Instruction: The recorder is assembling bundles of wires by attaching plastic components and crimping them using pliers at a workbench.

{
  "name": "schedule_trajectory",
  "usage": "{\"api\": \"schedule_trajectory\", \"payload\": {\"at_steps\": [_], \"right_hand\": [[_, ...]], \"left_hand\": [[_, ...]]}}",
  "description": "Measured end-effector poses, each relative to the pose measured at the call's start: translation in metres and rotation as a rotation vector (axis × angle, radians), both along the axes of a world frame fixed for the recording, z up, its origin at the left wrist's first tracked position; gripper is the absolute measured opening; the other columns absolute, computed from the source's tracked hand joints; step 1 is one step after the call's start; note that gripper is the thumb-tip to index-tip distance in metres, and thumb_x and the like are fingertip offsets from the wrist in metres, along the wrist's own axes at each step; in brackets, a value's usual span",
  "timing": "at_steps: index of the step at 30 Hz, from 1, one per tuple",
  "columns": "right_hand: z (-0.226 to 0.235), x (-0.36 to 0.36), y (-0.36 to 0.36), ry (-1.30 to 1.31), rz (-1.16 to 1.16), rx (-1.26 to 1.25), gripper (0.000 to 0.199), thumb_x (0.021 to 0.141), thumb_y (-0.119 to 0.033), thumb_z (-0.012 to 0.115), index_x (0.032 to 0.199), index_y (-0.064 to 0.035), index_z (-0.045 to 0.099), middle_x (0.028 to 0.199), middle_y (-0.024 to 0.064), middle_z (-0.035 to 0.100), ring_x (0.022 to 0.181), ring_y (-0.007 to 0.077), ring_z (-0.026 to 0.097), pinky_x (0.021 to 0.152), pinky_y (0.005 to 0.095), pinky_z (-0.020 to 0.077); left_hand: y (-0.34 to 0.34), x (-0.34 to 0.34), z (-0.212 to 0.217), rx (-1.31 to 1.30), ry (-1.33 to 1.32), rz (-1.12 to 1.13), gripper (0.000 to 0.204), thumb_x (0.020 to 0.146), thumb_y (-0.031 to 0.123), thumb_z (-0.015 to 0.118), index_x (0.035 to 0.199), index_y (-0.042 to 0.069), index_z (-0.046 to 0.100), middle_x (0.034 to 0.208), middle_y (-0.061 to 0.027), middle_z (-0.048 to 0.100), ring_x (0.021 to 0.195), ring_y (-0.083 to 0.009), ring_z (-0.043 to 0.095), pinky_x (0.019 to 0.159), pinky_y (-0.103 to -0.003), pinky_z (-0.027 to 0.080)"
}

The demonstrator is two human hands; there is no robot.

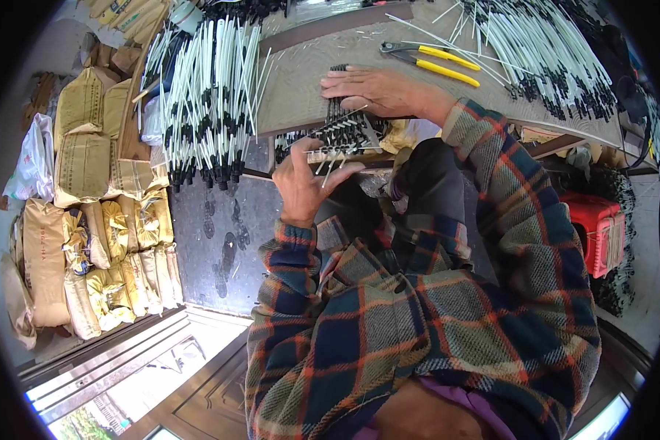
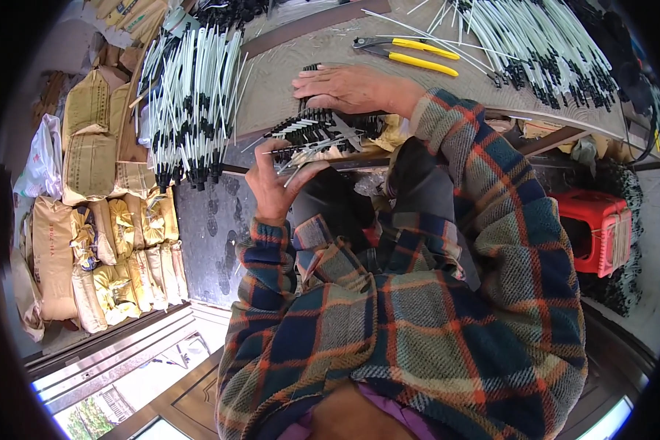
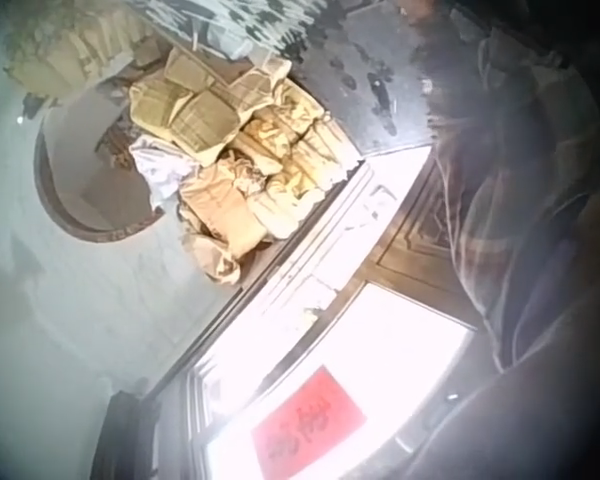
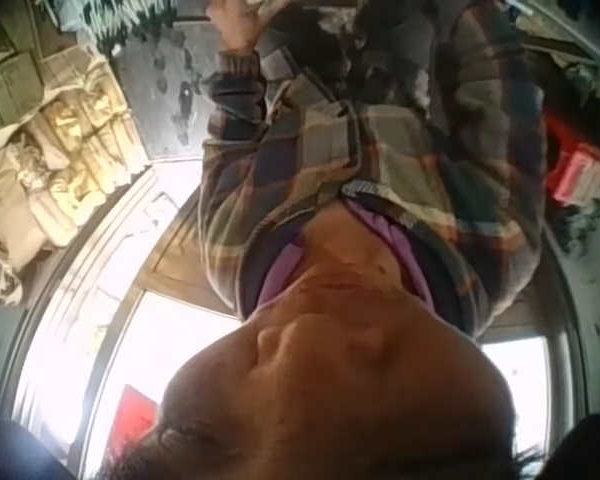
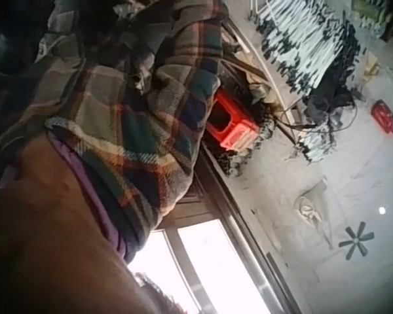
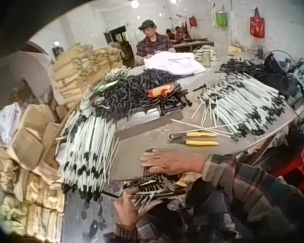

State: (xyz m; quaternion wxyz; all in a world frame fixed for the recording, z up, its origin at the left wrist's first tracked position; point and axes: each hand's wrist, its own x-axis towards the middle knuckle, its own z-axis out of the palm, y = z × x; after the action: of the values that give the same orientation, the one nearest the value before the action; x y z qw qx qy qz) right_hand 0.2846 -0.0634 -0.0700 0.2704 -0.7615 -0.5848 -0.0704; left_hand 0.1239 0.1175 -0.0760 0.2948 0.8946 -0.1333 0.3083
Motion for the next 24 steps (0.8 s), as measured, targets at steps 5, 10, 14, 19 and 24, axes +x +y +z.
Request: {"api": "schedule_trajectory", "payload": {"at_steps": [5, 10, 14, 19, 24], "right_hand": [[0.01, -0.002, 0.0, 0.014, -0.019, -0.043, 0.04, 0.093, -0.032, 0.038, 0.124, -0.0082, 0.045, 0.131, 0.0097, 0.044, 0.122, 0.0278, 0.039, 0.105, 0.0372, 0.0278], [0.014, -0.003, 0.002, 0.406, -0.183, -0.03, 0.046, 0.093, -0.033, 0.037, 0.133, -0.0109, 0.029, 0.12, 0.0098, 0.054, 0.107, 0.0324, 0.051, 0.089, 0.0386, 0.0399], [0.02, -0.001, 0.003, 0.411, -0.175, -0.006, 0.048, 0.092, -0.029, 0.035, 0.134, -0.0108, 0.025, 0.116, 0.0103, 0.057, 0.097, 0.0354, 0.055, 0.081, 0.0419, 0.0426], [0.038, 0.01, 0.0, 0.505, -0.1, -0.03, 0.049, 0.093, -0.041, 0.035, 0.13, -0.0091, 0.032, 0.095, 0.0227, 0.059, 0.086, 0.0407, 0.056, 0.076, 0.0456, 0.0431], [0.079, 0.106, 0.007, 0.548, -0.08, 0.194, 0.032, 0.087, -0.03, 0.047, 0.089, -0.0015, 0.062, 0.086, 0.012, 0.064, 0.084, 0.0296, 0.061, 0.074, 0.0356, 0.0478]], "left_hand": [[0.01, 0.021, 0.011, 0.15, 0.178, -0.032, 0.085, 0.054, 0.055, 0.071, 0.116, 0.002, 0.049, 0.121, -0.0151, 0.05, 0.109, -0.0315, 0.048, 0.094, -0.043, 0.034], [0.018, 0.061, 0.017, 0.283, 0.189, -0.389, 0.101, 0.049, 0.044, 0.074, 0.131, 0.002, 0.035, 0.129, -0.015, 0.044, 0.119, -0.031, 0.042, 0.099, -0.041, 0.033], [0.018, 0.075, 0.033, 0.393, 0.244, -0.537, 0.087, 0.052, 0.011, 0.071, 0.132, 0.008, 0.037, 0.131, -0.0126, 0.043, 0.122, -0.0295, 0.039, 0.102, -0.04, 0.033], [0.01, 0.084, 0.035, 0.364, 0.234, -0.562, 0.073, 0.065, 0.038, 0.062, 0.129, 0.01, 0.042, 0.131, -0.0104, 0.044, 0.122, -0.0271, 0.04, 0.102, -0.038, 0.032], [0.008, 0.091, 0.039, 0.331, 0.226, -0.546, 0.049, 0.077, 0.018, 0.044, 0.126, 0.008, 0.048, 0.128, -0.0096, 0.048, 0.119, -0.026, 0.045, 0.101, -0.038, 0.034]]}}
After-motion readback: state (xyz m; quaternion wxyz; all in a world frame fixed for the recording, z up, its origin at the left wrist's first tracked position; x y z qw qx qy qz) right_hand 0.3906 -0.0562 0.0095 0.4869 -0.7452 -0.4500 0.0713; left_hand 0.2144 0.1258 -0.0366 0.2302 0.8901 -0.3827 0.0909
